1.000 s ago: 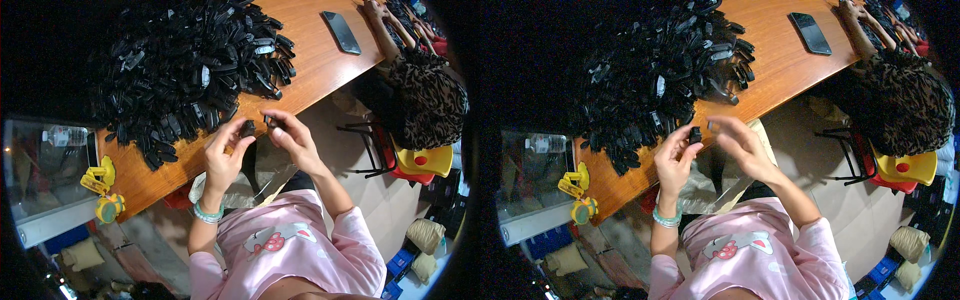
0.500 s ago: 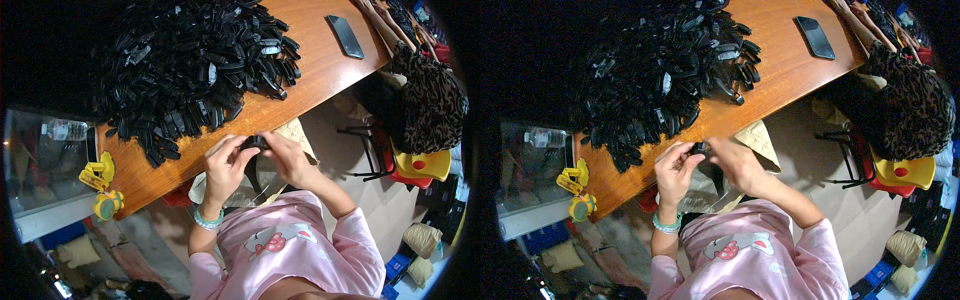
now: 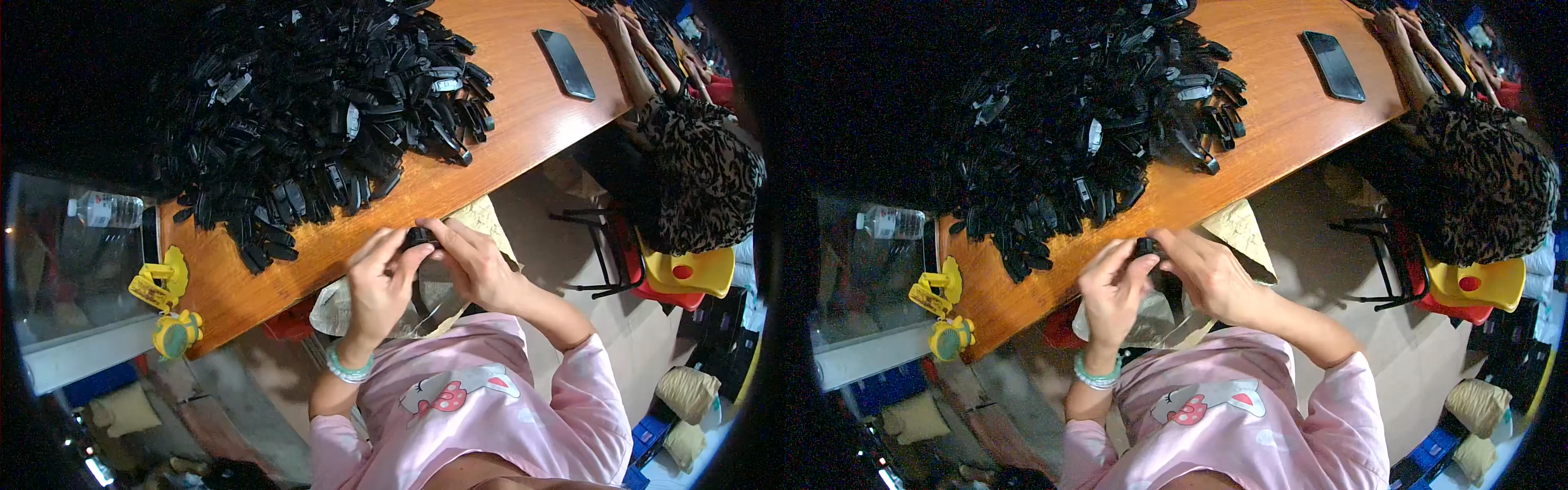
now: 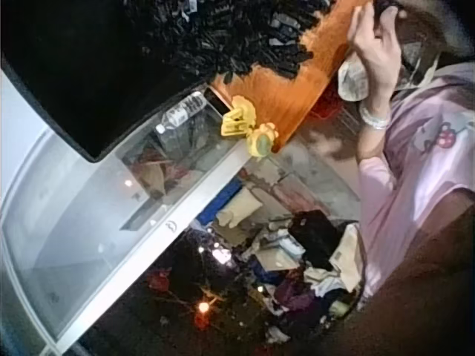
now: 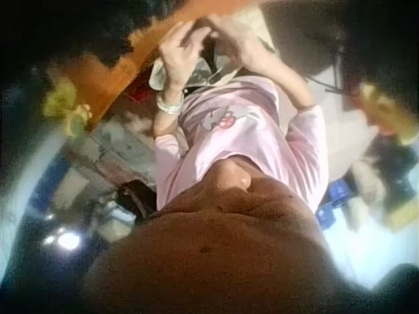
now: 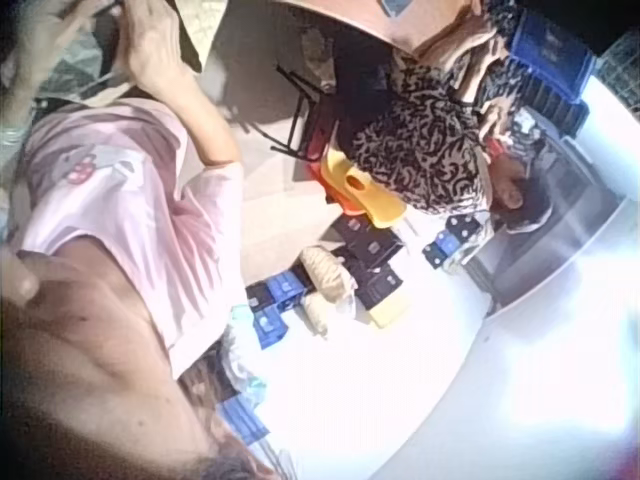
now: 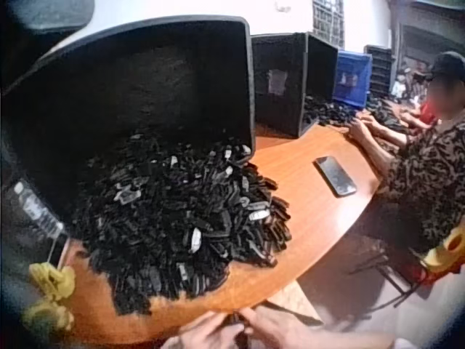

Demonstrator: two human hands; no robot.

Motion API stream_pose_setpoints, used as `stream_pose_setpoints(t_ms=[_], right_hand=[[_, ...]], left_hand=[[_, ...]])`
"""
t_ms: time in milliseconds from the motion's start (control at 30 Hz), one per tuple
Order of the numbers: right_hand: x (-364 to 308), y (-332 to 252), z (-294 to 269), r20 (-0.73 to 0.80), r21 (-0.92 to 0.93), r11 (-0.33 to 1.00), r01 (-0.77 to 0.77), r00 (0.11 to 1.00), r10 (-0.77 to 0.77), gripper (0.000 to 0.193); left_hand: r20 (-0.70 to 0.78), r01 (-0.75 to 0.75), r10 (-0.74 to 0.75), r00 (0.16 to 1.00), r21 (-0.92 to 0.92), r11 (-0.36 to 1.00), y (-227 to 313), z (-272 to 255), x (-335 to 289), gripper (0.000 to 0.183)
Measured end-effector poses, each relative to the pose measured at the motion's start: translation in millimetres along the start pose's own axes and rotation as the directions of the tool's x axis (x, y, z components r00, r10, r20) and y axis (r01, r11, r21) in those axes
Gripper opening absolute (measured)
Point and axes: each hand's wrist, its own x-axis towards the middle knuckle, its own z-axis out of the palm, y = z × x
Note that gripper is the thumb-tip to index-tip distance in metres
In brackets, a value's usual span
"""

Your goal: The person picks up individual black plastic housings from a large pile on a table and manually snaps internal components into them one by one. The person also handles a small yellow fan-like object briefly before continuing to assemble the black plastic parts.

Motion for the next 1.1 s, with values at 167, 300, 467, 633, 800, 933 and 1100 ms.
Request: stream_pose_setpoints(t_ms=[167, 300, 467, 633, 800, 933, 1100], right_hand=[[-0.3, -0.1, 6.8, -0.157, 0.013, 1.000, -0.006, 0.988, 0.008, 0.047], [-11.0, -4.3, 14.0, -0.219, 0.434, 0.889, -0.144, 0.941, 0.259, 0.019], [-1.0, 5.7, 7.2, -0.060, 0.510, 0.820, -0.261, 0.940, 0.336, 0.017], [28.1, 24.0, 16.1, -0.007, 0.067, 0.980, -0.186, 0.982, 0.186, 0.022], [49.7, 33.4, 37.3, -0.146, -0.431, 0.889, -0.154, 0.984, 0.100, 0.026], [44.0, 31.6, 29.5, -0.123, -0.484, 0.870, -0.100, 0.991, 0.045, 0.023], [29.4, 34.5, 15.5, -0.103, -0.325, 0.946, 0.017, 0.993, -0.053, 0.028]], left_hand=[[0.018, -0.032, 0.035, 0.999, -0.148, 0.989, -9.0, 2.4, -8.5, 0.023], [0.118, 0.199, -0.161, 0.980, -0.546, 0.814, -13.1, -3.0, -19.9, 0.027], [0.165, 0.193, -0.127, 0.978, -0.489, 0.851, -17.9, -13.8, -13.1, 0.025], [-0.295, -0.001, 0.241, 0.924, 0.631, 0.776, -23.4, -36.3, 46.7, 0.022], [-0.320, 0.170, 0.186, 0.929, 0.815, 0.554, -24.4, -33.4, 70.6, 0.028], [-0.313, 0.106, 0.213, 0.926, 0.754, 0.648, -30.3, -36.6, 70.2, 0.025], [-0.285, 0.032, 0.372, 0.883, 0.828, 0.560, -27.9, -34.0, 61.5, 0.021]])
